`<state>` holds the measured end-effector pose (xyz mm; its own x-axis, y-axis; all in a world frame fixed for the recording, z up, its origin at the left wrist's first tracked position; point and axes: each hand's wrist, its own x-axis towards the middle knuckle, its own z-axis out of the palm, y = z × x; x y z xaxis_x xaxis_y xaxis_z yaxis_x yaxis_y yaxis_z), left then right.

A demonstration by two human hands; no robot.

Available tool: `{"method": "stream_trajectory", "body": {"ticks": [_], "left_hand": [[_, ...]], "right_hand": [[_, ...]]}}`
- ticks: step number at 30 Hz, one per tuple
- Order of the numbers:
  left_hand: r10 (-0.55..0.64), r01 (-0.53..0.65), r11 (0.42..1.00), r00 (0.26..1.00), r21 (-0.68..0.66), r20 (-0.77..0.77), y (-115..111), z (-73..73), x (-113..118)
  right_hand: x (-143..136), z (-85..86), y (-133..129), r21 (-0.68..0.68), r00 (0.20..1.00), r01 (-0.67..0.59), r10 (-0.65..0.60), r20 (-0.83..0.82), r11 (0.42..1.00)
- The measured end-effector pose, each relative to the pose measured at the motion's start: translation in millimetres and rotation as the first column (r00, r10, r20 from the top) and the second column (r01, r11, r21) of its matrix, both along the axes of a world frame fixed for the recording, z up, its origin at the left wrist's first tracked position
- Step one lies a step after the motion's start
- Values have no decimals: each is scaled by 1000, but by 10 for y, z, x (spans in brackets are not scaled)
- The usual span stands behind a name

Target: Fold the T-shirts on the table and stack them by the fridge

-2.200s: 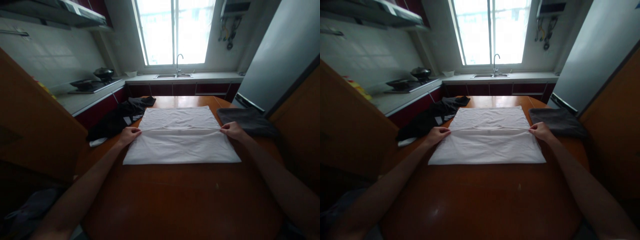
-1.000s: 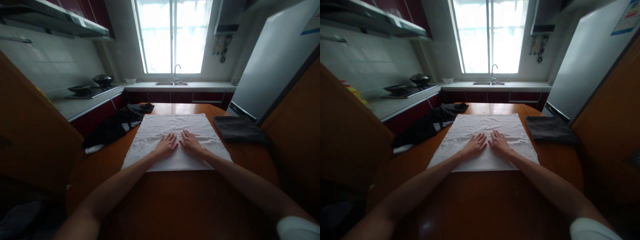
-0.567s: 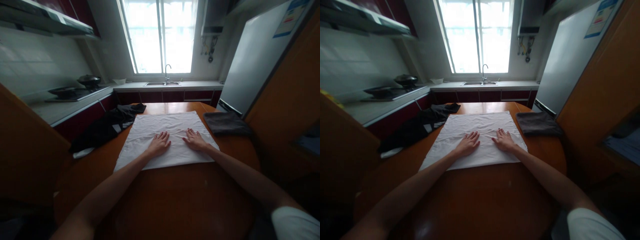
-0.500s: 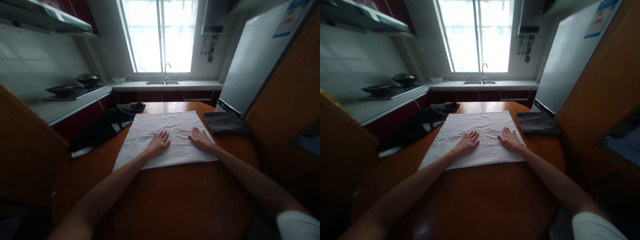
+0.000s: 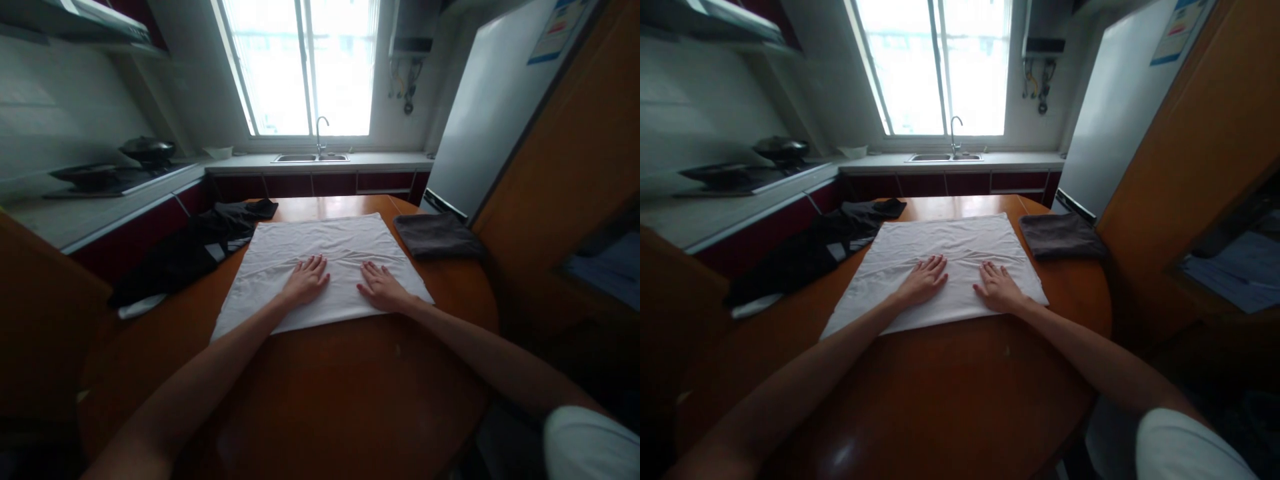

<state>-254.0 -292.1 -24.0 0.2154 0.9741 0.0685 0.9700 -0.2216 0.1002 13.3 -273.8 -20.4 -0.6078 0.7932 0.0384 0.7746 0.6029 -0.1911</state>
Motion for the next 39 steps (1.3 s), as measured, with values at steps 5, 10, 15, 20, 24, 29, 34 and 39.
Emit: {"method": "stream_trajectory", "body": {"ticks": [5,10,15,20,24,29,34,39], "left_hand": [[-6,6,1000,1000,0,-1,-5,10,15],[-10,10,1000,1000,1,10,25,-20,1],[13,-15,999,999,35,37,-40,108,62],[-119,116,988,992,97,29,-362,292,203],[-128,125,991,990,49,54,-584,164,222],[-94,96,995,991,-13,94,-664,44,212],[-9,7,1000,998,28,69,-757,241,-95],[209,-208,977,977,49,-28,-1002,223,-698]], "right_hand": [[547,-77,104,7,978,190,-190,86,982],[1014,-22,325,5,942,337,-337,-13,942],[721,246,421,103,938,284,-253,-238,953],[133,93,213,158,969,136,-98,-226,978],[4,-229,142,103,990,101,-90,-113,990],[64,-383,209,136,995,89,-81,-61,987],[97,-440,257,172,996,81,-71,-63,982],[67,-435,237,159,994,85,-74,-79,984]]}}
